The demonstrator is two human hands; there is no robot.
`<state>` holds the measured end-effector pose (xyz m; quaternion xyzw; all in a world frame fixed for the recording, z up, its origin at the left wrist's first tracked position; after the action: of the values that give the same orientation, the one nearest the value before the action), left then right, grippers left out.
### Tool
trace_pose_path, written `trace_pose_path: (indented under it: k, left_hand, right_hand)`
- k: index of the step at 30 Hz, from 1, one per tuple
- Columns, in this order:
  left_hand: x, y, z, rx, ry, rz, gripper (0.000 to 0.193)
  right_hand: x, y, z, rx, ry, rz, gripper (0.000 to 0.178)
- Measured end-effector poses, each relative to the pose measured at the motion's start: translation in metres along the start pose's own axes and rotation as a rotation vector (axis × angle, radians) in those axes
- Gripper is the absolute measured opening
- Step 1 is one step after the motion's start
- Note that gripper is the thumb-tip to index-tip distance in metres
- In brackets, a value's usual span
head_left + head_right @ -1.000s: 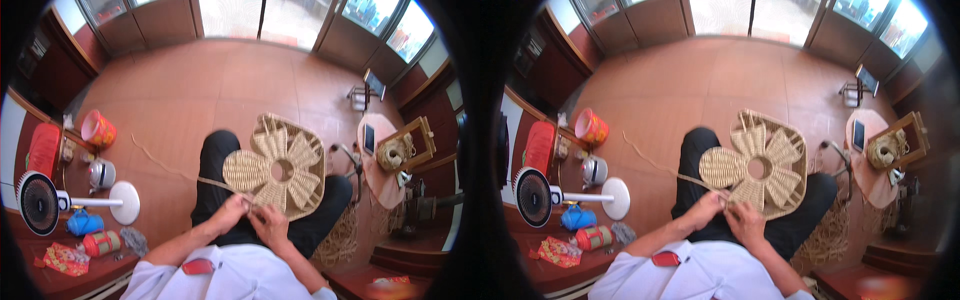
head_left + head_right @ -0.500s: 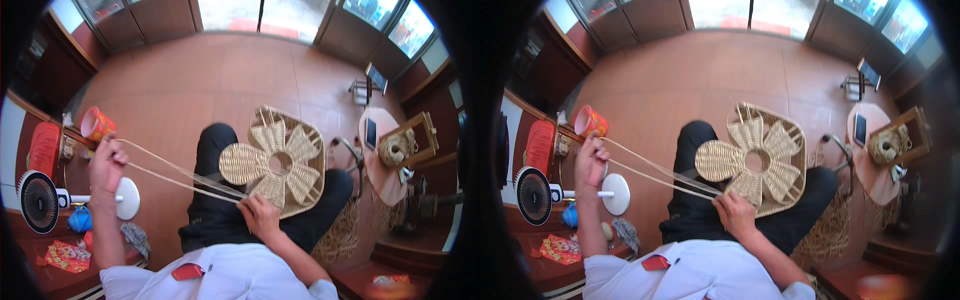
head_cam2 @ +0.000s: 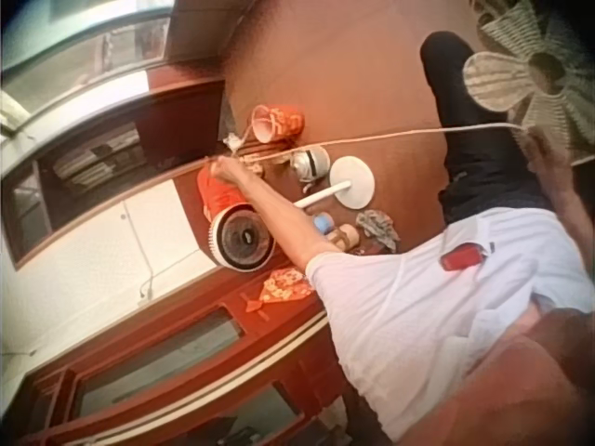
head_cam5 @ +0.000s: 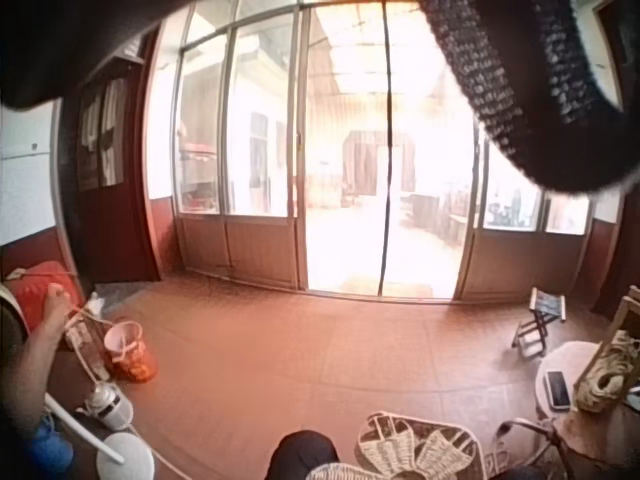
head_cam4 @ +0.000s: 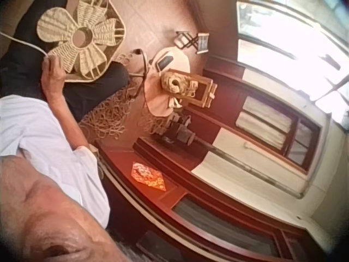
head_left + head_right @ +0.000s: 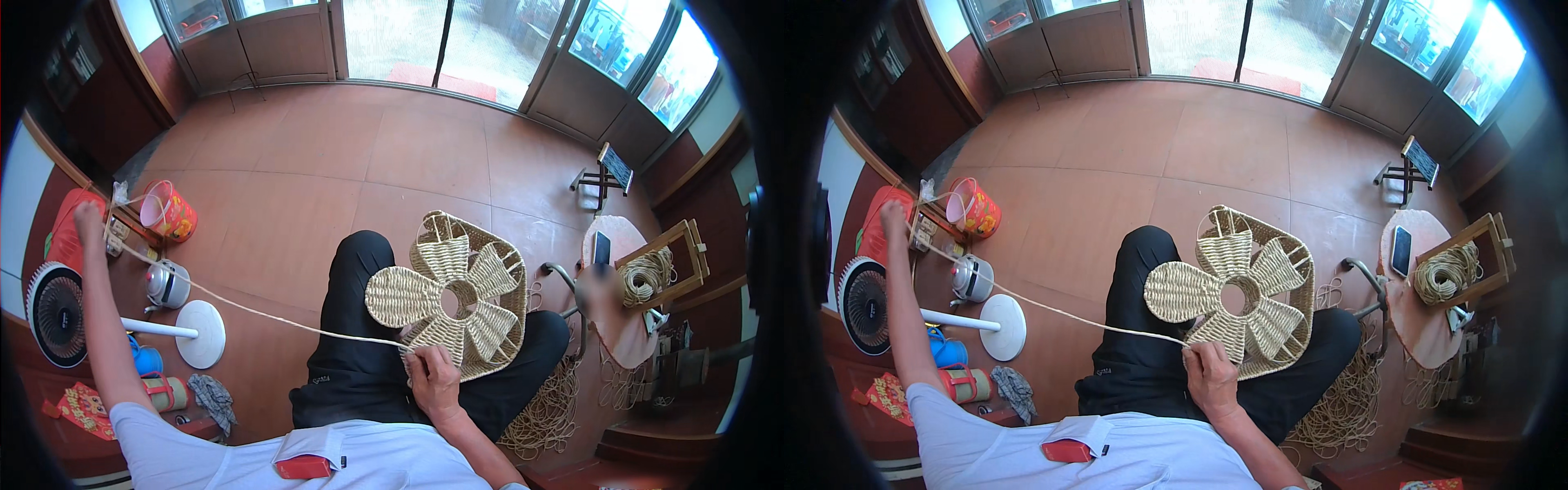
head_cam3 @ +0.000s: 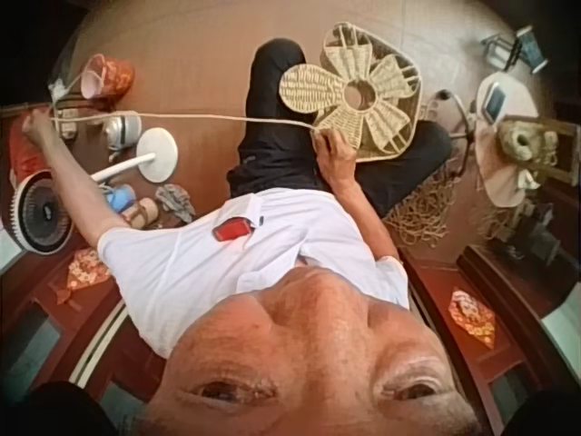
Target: The person is weaving a decorative straw or wicker flower shape using long fibers.
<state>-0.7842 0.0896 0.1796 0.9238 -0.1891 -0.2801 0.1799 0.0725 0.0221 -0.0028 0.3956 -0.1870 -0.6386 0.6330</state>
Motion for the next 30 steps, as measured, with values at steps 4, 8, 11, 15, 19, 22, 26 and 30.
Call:
trace_pose_path:
  k: [4,8,11,15,19,22,26,30]
  left_hand:
    - [0.243,-0.115,-0.141,0.408,-0.286,0.488,0.026]
    - [0.534,-0.164,-0.232,0.353,-0.604,1.087,0.014]
    - [0.628,-0.18,-0.255,0.503,-0.509,1.214,0.018]
    - [0.65,-0.192,-0.262,0.503,-0.608,1.142,0.025]
    - [0.656,-0.188,-0.26,0.447,-0.777,1.113,0.03]
    - [0.66,-0.181,-0.258,0.369,-0.86,1.148,0.034]
    - [0.673,-0.182,-0.258,0.174,-0.908,1.361,0.04]
    - [0.681,-0.186,-0.262,0.232,-0.819,1.373,0.037]
  right_hand:
    - [0.0,0.007,-0.004,0.061,-0.051,-0.006,0.014]
    - [0.002,0.009,-0.012,0.07,-0.119,0.014,0.016]
    - [0.003,0.011,-0.016,0.073,-0.158,0.041,0.017]
    - [0.001,0.013,-0.016,0.04,-0.119,0.057,0.016]
    - [-0.002,0.012,-0.019,0.019,-0.125,0.077,0.016]
    - [-0.003,0.012,-0.021,0.02,-0.094,0.047,0.018]
    - [-0.005,0.008,-0.026,-0.035,-0.102,0.047,0.016]
    - [-0.006,0.009,-0.027,-0.077,-0.098,0.05,0.015]
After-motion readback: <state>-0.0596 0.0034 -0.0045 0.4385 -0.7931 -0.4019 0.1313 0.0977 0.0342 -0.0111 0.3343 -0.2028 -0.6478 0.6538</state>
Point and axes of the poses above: each hand's wrist, its own x-axis away from the middle knuckle, its own y-axis out of the back of the hand, z = x × y, the point moved 5 cm from there along -x, towards the middle knuckle, and after that the axes turned 15 degrees about x, right-handed, at the moved point
